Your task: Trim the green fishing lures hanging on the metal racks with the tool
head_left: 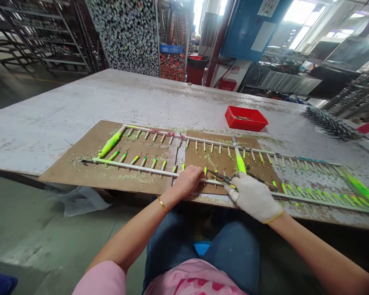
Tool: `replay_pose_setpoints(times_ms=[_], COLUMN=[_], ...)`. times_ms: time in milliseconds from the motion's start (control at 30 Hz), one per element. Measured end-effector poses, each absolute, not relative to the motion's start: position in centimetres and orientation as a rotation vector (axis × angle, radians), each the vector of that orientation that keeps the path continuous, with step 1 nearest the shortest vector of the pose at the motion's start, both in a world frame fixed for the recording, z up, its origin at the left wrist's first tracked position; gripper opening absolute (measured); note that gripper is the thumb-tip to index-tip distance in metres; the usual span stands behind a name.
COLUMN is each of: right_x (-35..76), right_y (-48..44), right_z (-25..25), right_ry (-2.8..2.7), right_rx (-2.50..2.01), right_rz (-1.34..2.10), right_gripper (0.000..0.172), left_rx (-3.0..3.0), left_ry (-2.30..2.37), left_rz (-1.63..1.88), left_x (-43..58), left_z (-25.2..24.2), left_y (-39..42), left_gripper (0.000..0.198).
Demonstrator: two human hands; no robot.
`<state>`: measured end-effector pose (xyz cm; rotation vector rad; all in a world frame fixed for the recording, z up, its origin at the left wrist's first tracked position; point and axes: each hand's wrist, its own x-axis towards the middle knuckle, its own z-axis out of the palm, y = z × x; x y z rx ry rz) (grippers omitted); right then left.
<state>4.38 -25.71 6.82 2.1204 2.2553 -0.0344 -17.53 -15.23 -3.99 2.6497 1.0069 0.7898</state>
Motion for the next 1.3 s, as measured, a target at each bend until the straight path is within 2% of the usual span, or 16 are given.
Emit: replay_pose_setpoints(times_ms=[100,133,200,300,500,800,867,1000,1067,1133,1300], right_x=[5.9,6.6,8.0,9.2,8.6,6.8,6.2,5.6,6.0,6.8,8.6], right_y=[-27.8,-28.4,-29.0,-28.4,-26.7,-25.5,-25.4,-25.5,-25.8,-26.1,-27.3], right_z=[8.9,9.5,10.2,9.3,5.7,5.1,5.3,5.6,5.7,5.6,4.2], right_ry=[2.444,2.48,2.486,2.432,2.438,2.441,2.417,2.213,2.191,2.293,2.413], right_rx=[1.977,1.943,1.998,2.346,2.23,2.099,2.055,2.125,2.254,2.381,2.463], right_rz=[-0.778,-0.838,-0.849,-0.564,-0.855,-0.742,-0.577,-0.032,0.061,-0.078,-0.899], right_gripper=[0.041,0.042,0.042,0.044,0.045,0.046,0.043,0.037,0.04,0.043,0.046], left_rx=[2.62,2.62,2.619,2.597,2.601,2.634,2.646,2.648,2.634,2.623,2.528], left_ry=[1.021,1.023,1.021,0.999,0.927,0.939,0.928,0.938,0.981,1.065,1.614], left_rz=[0.805,0.802,0.808,0.854,0.895,0.838,0.82,0.82,0.823,0.804,0.672], left_x=[-17.5,-17.5,-17.5,-17.7,-18.1,-18.2,-18.2,-17.9,-17.7,-17.6,-19.1], left_z=[-4.0,-4.1,-4.1,-4.1,-4.1,-4.1,-4.2,-4.2,-3.8,-3.0,-0.1], left_y=[-15.2,-15.1,-15.1,-15.1,-15.5,-15.7,-15.7,-15.7,-15.7,-15.7,-15.1], left_gripper=[0.021,0.021,0.021,0.02,0.02,0.02,0.018,0.018,0.018,0.019,0.024])
